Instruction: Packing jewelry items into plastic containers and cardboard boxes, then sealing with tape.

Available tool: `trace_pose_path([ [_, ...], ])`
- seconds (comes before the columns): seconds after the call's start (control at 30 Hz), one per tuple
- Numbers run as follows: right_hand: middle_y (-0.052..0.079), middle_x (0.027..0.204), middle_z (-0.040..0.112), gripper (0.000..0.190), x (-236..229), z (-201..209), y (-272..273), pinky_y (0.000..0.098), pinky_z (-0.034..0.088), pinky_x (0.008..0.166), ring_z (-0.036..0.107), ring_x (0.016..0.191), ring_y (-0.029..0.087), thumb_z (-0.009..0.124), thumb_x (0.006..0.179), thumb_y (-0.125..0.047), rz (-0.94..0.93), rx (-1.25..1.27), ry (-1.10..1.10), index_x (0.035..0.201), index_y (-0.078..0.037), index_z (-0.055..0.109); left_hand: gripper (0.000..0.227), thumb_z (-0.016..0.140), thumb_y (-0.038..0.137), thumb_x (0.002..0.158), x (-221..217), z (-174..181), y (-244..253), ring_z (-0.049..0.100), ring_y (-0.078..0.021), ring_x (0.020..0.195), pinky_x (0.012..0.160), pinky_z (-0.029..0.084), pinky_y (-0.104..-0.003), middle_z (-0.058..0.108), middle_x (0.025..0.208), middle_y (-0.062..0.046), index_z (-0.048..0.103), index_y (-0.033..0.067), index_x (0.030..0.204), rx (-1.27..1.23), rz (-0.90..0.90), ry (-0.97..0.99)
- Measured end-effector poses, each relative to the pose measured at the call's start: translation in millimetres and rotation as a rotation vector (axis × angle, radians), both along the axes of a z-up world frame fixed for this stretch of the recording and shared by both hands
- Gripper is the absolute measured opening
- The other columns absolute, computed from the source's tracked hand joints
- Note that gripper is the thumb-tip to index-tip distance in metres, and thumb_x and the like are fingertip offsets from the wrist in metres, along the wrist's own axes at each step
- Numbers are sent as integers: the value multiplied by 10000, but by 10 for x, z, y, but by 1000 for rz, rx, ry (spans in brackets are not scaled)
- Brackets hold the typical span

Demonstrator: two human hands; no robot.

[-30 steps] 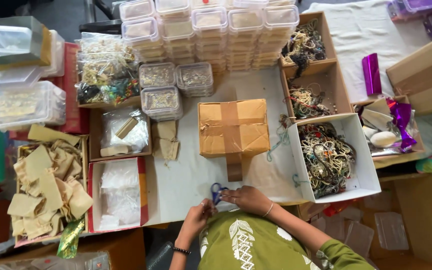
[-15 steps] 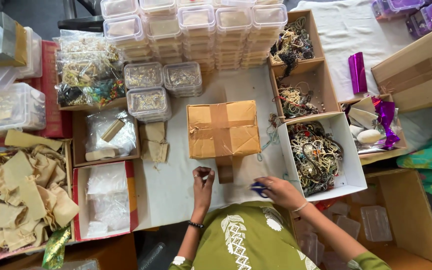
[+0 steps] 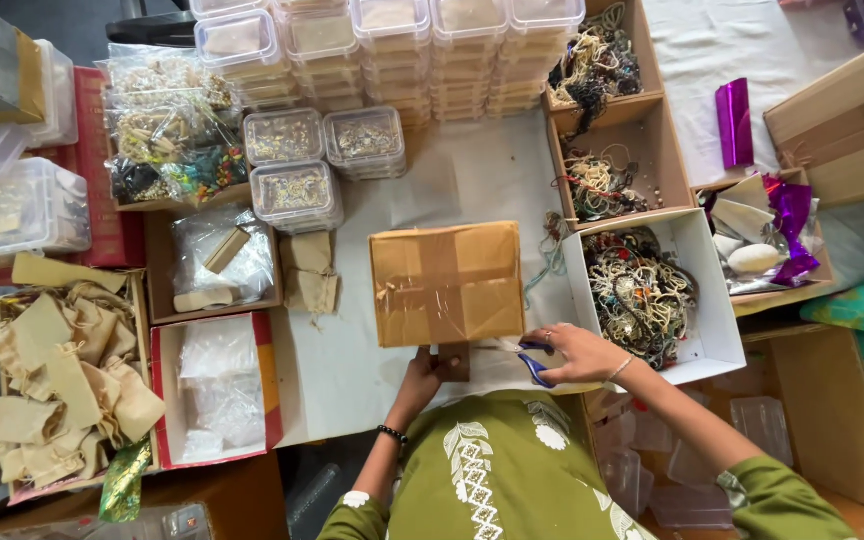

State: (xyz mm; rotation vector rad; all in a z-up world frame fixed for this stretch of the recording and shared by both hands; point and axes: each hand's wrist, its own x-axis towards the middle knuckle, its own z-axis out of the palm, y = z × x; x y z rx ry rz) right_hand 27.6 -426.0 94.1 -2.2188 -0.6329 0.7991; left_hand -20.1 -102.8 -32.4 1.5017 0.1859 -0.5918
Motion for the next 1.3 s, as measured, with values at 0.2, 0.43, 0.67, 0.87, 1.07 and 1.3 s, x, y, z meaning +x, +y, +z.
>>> trace_pose_path([
  [0.2,138,1071,633,758,136,224,190,435,493,905,570,995,319,702,730,-543,184,-324,-41,1316,-72,601,169,668,23,924,-154,-724,163,637,-119,901,808,552,-330,748,958,-86,665,-40,1082,81,-40,-191],
  [0.43,139,1191,615,691,134,-145,185,444,500,881,563,977,346,750,720,-560,226,-252,-276,1131,-10,672,256,708,7,895,-121,-733,182,656,-139,934,765,579,-332,737,1024,-81,649,-25,1142,95,-64,-261],
  [0.67,147,1095,645,704,377,238,423,455,496,890,587,995,362,770,694,-502,119,-219,-263,1203,-26,667,723,798,58,811,403,462,5,685,-193,1076,838,642,-317,535,1369,-115,415,66,1423,-75,56,-82],
  [0.87,91,1020,693,628,498,125,429,396,550,909,663,1016,286,792,706,-541,121,-449,-172,1146,-105,695,857,947,170,658,405,393,75,621,-241,1041,813,602,-383,421,1356,-160,492,40,1372,314,63,-344],
  [1.07,93,981,684,654,496,322,578,432,554,833,680,944,301,776,663,-439,91,-271,-166,1275,-233,671,654,959,236,639,570,780,284,561,-227,827,738,516,-388,579,902,-116,745,111,1245,498,32,-429],
  [1.3,76,917,692,599,501,298,576,439,562,768,689,873,305,777,695,-414,51,-310,-126,1265,-255,688,323,876,168,803,759,482,190,547,-63,707,657,505,-282,734,832,-54,788,36,1084,211,15,-255],
])
